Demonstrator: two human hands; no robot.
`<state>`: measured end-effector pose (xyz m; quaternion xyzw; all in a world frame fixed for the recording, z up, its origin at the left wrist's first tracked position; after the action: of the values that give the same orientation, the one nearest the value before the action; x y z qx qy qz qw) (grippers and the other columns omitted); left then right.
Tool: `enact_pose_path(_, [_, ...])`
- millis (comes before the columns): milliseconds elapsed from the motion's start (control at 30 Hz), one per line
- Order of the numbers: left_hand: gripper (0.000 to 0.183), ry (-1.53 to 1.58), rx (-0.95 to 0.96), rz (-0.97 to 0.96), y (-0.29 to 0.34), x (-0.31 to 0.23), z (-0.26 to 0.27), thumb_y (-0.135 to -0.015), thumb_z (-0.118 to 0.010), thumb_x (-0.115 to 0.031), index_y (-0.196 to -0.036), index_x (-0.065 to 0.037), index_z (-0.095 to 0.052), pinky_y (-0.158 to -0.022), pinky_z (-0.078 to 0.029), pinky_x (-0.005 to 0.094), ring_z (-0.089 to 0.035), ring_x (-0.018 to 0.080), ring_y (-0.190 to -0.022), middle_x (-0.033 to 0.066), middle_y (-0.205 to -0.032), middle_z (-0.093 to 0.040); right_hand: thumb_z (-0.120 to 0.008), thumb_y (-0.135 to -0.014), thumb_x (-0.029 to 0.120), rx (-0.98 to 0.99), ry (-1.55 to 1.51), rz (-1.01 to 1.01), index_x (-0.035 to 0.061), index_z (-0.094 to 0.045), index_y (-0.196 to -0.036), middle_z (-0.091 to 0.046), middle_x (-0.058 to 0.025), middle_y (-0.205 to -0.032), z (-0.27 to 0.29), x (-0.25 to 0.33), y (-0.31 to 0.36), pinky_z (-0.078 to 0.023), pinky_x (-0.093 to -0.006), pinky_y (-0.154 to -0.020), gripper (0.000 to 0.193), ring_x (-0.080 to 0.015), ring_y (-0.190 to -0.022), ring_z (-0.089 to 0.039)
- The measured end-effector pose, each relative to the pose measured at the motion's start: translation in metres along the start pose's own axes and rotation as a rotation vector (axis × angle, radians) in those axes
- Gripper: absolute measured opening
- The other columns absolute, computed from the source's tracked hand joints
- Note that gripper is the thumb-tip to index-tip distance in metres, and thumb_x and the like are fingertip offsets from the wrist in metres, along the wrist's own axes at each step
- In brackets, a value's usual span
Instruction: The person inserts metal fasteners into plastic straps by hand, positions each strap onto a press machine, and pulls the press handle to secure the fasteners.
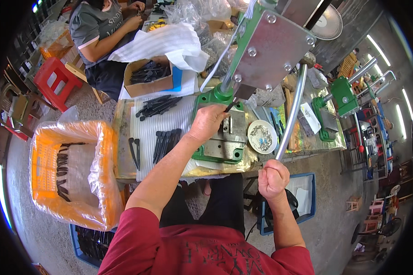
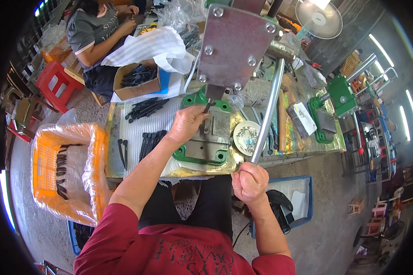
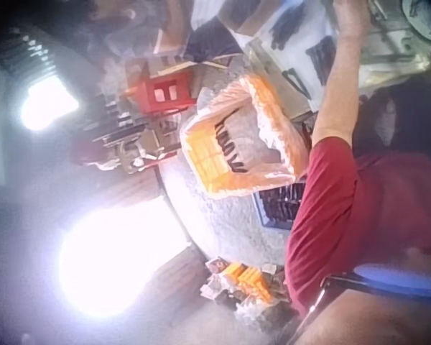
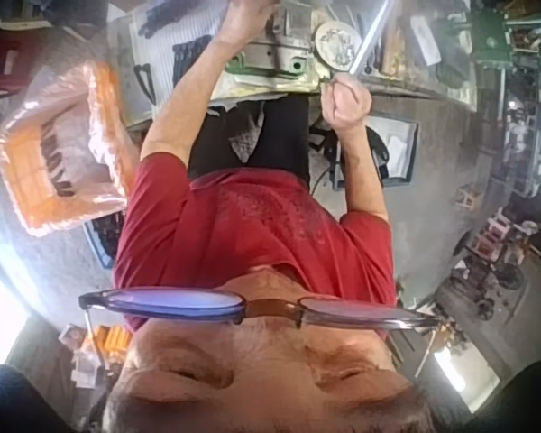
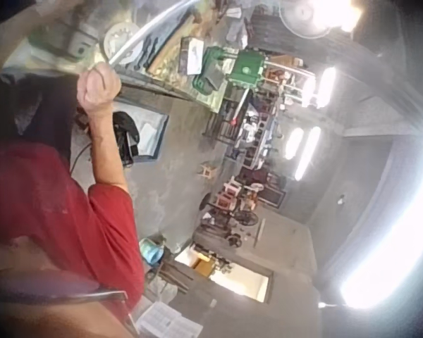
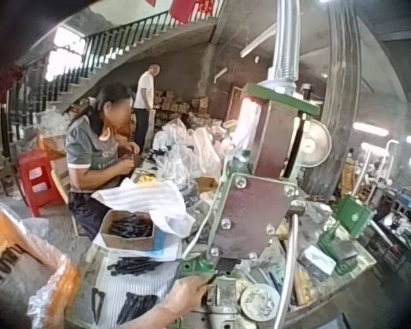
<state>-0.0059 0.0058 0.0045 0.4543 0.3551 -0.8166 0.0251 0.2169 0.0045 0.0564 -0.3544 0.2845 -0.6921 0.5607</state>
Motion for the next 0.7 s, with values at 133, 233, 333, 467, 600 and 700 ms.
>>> enact_pose_path(133, [0.015,-0.006,0.018,0.043,0.0,0.001,0.0,-0.07,-0.06,-0.005,-0.084,0.0,-0.056,-0.057,-0.043,0.0315,-0.055,0.0295,-0.064,0.0158,-0.071,-0.055,-0.062,-0.062,0.002,0.024,-0.029,0.001,0.0031,-0.044,-0.061,-0.05,-0.0089,-0.066,0.005,0.005,-0.005,-0.037,-0.0293,-0.041,0.019,-0.023,-0.048,-0.046])
enact_pose_path(233, [0.015,-0.027,0.015,0.026,0.002,0.006,-0.002,-0.07,-0.06,-0.005,-0.084,0.0,-0.056,-0.057,-0.043,0.0314,-0.055,0.0295,-0.064,0.016,-0.071,-0.055,-0.062,-0.062,0.002,0.056,-0.01,-0.006,0.0015,-0.047,-0.063,-0.05,-0.0099,-0.066,0.022,0.021,-0.017,-0.038,-0.0282,-0.043,0.015,-0.023,-0.049,-0.047])
enact_pose_path(333, [0.016,-0.042,0.003,-0.001,0.002,0.004,0.0,-0.07,-0.06,-0.005,-0.084,0.0,-0.056,-0.057,-0.043,0.0315,-0.055,0.0295,-0.064,0.0162,-0.072,-0.055,-0.058,-0.067,0.004,0.061,-0.08,-0.236,-0.0004,-0.05,-0.064,-0.052,-0.0101,-0.069,0.065,0.053,-0.042,-0.038,-0.0267,-0.045,0.01,-0.018,-0.051,-0.048])
enact_pose_path(467, [0.015,-0.007,-0.001,0.027,0.0,0.003,-0.002,-0.07,-0.06,-0.005,-0.083,0.0,-0.056,-0.058,-0.043,0.0315,-0.055,0.0301,-0.066,0.0164,-0.073,-0.055,-0.055,-0.074,0.012,0.029,-0.179,-0.516,-0.0008,-0.049,-0.062,-0.053,-0.0094,-0.069,0.102,0.08,-0.083,-0.036,-0.0243,-0.046,0.019,-0.0139,-0.051,-0.046])
enact_pose_path(600, [0.016,-0.029,0.034,0.041,0.0,0.005,-0.003,-0.07,-0.06,-0.005,-0.085,0.0,-0.056,-0.058,-0.044,0.0309,-0.055,0.0298,-0.066,0.0166,-0.073,-0.055,-0.055,-0.076,0.018,0.102,-0.193,-0.546,-0.0005,-0.049,-0.062,-0.053,-0.0094,-0.067,0.107,0.078,-0.088,-0.034,-0.0231,-0.045,0.024,-0.0137,-0.05,-0.045])
enact_pose_path(700, [0.015,-0.018,0.027,0.036,0.0,0.001,-0.001,-0.07,-0.06,-0.004,-0.084,0.0,-0.056,-0.058,-0.044,0.0304,-0.055,0.0294,-0.066,0.0164,-0.073,-0.055,-0.055,-0.077,0.019,0.123,-0.179,-0.523,0.0003,-0.048,-0.062,-0.053,-0.0092,-0.066,0.107,0.077,-0.089,-0.034,-0.024,-0.045,0.025,-0.0138,-0.05,-0.045])
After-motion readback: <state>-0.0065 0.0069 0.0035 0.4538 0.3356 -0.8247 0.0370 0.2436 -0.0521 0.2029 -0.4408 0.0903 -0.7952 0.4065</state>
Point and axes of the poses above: each hand's wrist, its own y-axis away from the middle knuckle, its own z-axis out of the back of the hand, x = y × z, the point moved 1 cm from there along -y, towards the middle knuckle
